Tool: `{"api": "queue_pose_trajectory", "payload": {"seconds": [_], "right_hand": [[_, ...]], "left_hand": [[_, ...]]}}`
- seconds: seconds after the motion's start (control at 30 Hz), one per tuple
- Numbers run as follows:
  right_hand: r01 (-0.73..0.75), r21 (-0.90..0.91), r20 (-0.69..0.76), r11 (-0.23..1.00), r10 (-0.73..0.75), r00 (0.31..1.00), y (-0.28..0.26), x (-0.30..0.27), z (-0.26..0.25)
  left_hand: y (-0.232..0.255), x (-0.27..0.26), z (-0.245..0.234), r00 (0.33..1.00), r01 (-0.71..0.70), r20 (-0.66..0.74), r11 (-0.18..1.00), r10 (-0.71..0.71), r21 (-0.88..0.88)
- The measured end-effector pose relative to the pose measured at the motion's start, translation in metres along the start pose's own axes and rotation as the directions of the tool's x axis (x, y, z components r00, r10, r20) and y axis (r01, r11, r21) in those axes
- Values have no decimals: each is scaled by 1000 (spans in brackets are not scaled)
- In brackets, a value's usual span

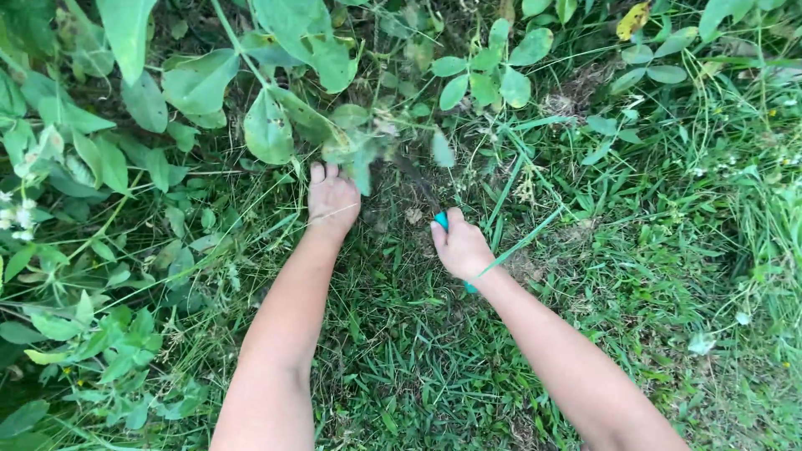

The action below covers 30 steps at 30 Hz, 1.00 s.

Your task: Cutting grass and weeds using a handheld sickle in a garden area.

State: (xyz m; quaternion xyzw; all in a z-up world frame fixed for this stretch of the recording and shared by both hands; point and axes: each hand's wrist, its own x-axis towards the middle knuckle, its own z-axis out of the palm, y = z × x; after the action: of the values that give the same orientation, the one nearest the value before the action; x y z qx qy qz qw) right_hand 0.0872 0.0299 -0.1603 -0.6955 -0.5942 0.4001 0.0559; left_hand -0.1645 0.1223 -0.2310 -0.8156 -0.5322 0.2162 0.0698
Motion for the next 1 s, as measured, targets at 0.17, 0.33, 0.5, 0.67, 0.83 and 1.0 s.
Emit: {"api": "queue_pose_trajectory", "payload": {"seconds": [0.17, 0.33, 0.5, 0.67, 0.83, 1.0], "right_hand": [[-73, 80, 13, 994, 72, 997, 5, -12, -4], [-30, 104, -96, 994, 40, 995, 10, -5, 21], [-100, 10, 235, 995, 95, 967, 39, -40, 36], [-409, 428, 369, 806, 257, 893, 65, -101, -2], [-265, 447, 147, 854, 222, 964, 35, -95, -40], [-314, 451, 55, 835, 326, 944, 48, -103, -43]], "left_hand": [[-7, -4, 11, 995, 65, 87, 985, -52, -159], [-5, -9, -19, 994, 25, 110, 974, 0, -225], [-16, 2, -34, 966, 66, 256, 985, -24, -157], [-36, -11, -43, 999, 49, -6, 977, -52, -206], [-20, -6, -52, 972, -209, 75, 962, 225, -174], [10, 27, -5, 864, -503, 309, 706, 398, 499]]}}
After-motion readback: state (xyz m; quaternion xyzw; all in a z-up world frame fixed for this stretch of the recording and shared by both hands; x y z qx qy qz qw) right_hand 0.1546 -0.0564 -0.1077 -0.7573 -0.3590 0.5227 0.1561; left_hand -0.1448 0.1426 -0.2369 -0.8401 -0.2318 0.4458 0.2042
